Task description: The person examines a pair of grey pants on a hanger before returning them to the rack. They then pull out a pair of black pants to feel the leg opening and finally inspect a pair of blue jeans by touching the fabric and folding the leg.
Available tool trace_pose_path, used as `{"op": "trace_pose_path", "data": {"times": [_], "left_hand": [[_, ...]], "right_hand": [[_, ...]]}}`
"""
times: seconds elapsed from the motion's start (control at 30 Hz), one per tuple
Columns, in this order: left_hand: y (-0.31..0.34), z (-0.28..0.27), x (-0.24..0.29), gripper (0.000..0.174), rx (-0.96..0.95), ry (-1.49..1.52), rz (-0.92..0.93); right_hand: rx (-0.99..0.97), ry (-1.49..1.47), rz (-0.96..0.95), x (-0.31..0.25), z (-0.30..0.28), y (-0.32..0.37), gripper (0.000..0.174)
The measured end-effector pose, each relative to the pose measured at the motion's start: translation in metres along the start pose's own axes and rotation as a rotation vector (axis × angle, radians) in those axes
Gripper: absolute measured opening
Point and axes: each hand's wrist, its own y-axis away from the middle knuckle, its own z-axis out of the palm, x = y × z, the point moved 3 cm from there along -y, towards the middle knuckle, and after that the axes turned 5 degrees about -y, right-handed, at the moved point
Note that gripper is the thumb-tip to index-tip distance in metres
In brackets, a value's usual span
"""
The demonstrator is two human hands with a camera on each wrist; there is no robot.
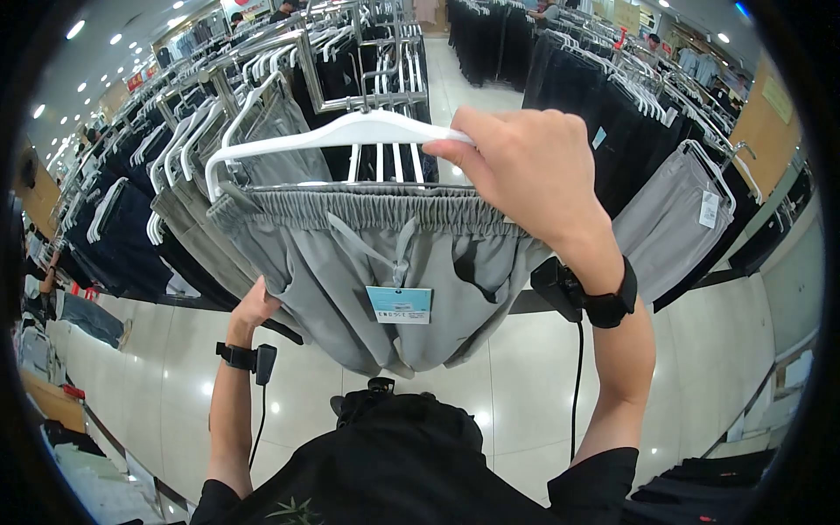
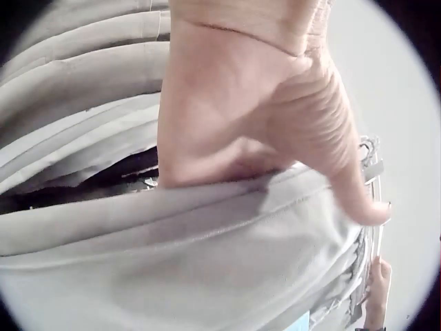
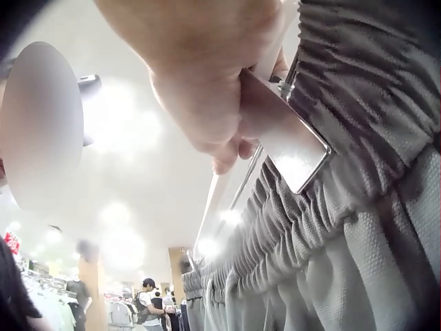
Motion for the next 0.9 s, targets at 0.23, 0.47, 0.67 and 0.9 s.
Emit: {"op": "trace_pose_path", "data": {"times": [0.23, 0.47, 0.67, 0.9], "left_hand": [[-0.016, 0.054, 0.034, 0.025, 0.425, 0.001, 0.117], [-0.018, 0.057, 0.045, 0.021, 0.492, -0.088, 0.163], [-0.009, 0.051, 0.061, 0.031, 0.279, -0.101, 0.098], [-0.006, 0.050, -0.026, 0.038, 0.366, -0.137, -0.062]], "right_hand": [[0.040, 0.046, -0.024, 0.005, -0.009, -0.014, 0.034], [0.022, 0.080, -0.046, 0.012, -0.024, -0.019, 0.031], [0.071, 0.081, -0.071, 0.014, -0.032, -0.021, 0.030], [0.106, 0.090, -0.167, 0.016, -0.040, -0.035, 0.025]]}}
